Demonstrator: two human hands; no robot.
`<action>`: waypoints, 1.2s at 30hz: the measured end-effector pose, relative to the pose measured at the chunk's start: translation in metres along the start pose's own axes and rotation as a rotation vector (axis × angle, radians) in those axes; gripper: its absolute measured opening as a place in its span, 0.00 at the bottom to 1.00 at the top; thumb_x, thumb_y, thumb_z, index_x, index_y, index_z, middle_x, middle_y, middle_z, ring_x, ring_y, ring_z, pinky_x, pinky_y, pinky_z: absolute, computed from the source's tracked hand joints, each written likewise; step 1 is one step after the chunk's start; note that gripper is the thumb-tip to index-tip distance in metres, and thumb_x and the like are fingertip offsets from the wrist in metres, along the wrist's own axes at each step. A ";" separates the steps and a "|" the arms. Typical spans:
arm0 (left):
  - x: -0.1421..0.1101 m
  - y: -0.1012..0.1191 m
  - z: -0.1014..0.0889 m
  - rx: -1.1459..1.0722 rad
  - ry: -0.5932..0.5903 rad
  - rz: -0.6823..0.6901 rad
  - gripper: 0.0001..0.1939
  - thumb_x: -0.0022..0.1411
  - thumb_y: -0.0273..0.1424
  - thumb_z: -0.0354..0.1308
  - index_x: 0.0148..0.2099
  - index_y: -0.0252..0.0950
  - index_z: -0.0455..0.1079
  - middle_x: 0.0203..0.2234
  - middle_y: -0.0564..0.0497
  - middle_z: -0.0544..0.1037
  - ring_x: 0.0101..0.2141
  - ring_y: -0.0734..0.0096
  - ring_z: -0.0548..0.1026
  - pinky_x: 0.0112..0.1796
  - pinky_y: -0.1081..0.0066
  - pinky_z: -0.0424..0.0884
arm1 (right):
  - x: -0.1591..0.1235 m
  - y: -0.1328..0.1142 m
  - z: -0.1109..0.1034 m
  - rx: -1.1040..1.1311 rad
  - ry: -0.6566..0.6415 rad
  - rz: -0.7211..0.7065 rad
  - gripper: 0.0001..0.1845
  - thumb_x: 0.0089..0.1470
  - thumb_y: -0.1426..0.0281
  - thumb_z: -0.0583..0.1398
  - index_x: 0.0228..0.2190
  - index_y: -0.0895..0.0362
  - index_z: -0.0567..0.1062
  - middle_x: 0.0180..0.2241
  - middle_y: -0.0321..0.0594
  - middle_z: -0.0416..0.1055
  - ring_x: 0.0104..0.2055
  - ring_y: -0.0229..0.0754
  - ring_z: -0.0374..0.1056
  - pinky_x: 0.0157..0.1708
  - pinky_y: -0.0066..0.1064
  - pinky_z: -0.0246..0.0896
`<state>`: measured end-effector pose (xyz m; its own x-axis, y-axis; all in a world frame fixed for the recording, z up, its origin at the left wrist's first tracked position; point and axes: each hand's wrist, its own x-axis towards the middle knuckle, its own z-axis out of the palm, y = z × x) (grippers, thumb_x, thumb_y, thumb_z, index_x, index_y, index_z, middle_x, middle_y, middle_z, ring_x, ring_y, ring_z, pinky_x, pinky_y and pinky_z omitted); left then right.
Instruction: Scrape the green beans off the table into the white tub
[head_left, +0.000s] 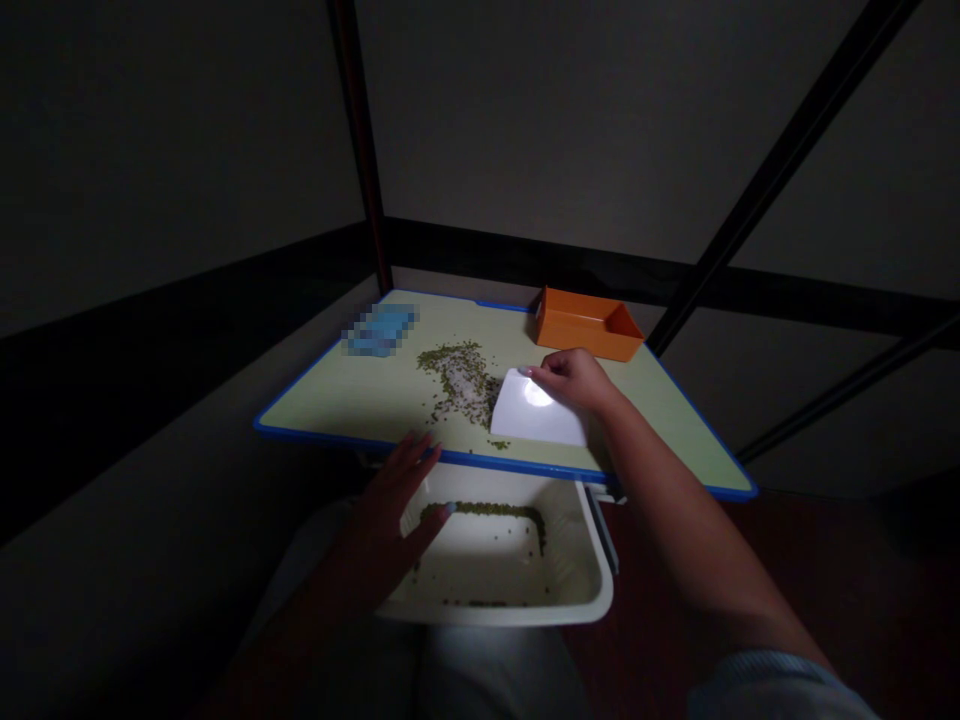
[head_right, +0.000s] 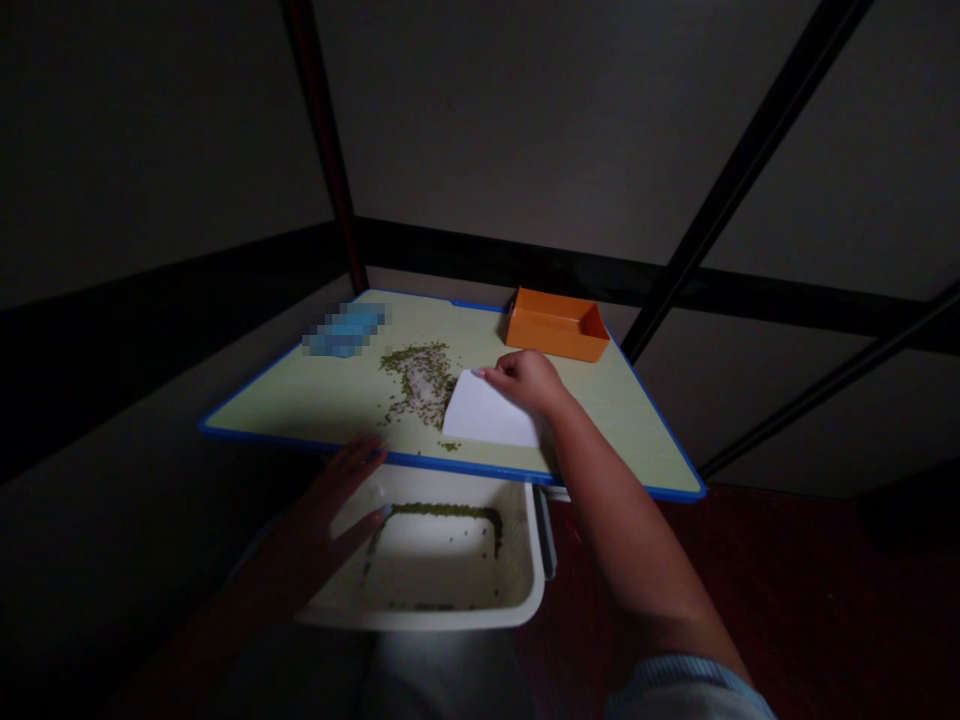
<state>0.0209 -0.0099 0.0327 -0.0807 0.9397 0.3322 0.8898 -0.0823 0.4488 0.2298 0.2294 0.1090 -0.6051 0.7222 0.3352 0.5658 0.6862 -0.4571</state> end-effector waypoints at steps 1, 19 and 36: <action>0.000 0.000 0.000 0.001 -0.001 -0.003 0.28 0.61 0.46 0.48 0.62 0.45 0.53 0.62 0.50 0.59 0.63 0.61 0.54 0.59 0.52 0.59 | 0.000 -0.001 0.001 -0.003 -0.007 0.001 0.28 0.50 0.49 0.54 0.15 0.59 0.67 0.14 0.33 0.56 0.19 0.32 0.49 0.21 0.29 0.38; 0.000 0.000 0.000 -0.004 0.012 0.011 0.28 0.61 0.46 0.47 0.62 0.45 0.52 0.62 0.50 0.60 0.63 0.59 0.54 0.58 0.51 0.60 | 0.006 0.002 0.002 -0.163 0.034 0.064 0.24 0.52 0.52 0.56 0.18 0.58 0.73 0.16 0.37 0.63 0.20 0.34 0.53 0.22 0.30 0.38; 0.000 -0.001 0.002 0.013 0.042 0.033 0.28 0.62 0.46 0.47 0.62 0.44 0.53 0.61 0.49 0.61 0.62 0.60 0.56 0.58 0.52 0.61 | 0.004 0.005 -0.003 -0.167 0.025 0.053 0.23 0.53 0.54 0.56 0.17 0.58 0.72 0.16 0.36 0.62 0.19 0.33 0.52 0.22 0.31 0.38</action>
<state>0.0207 -0.0090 0.0303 -0.0696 0.9219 0.3811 0.8982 -0.1083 0.4260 0.2323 0.2362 0.1107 -0.5587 0.7583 0.3359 0.6833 0.6504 -0.3318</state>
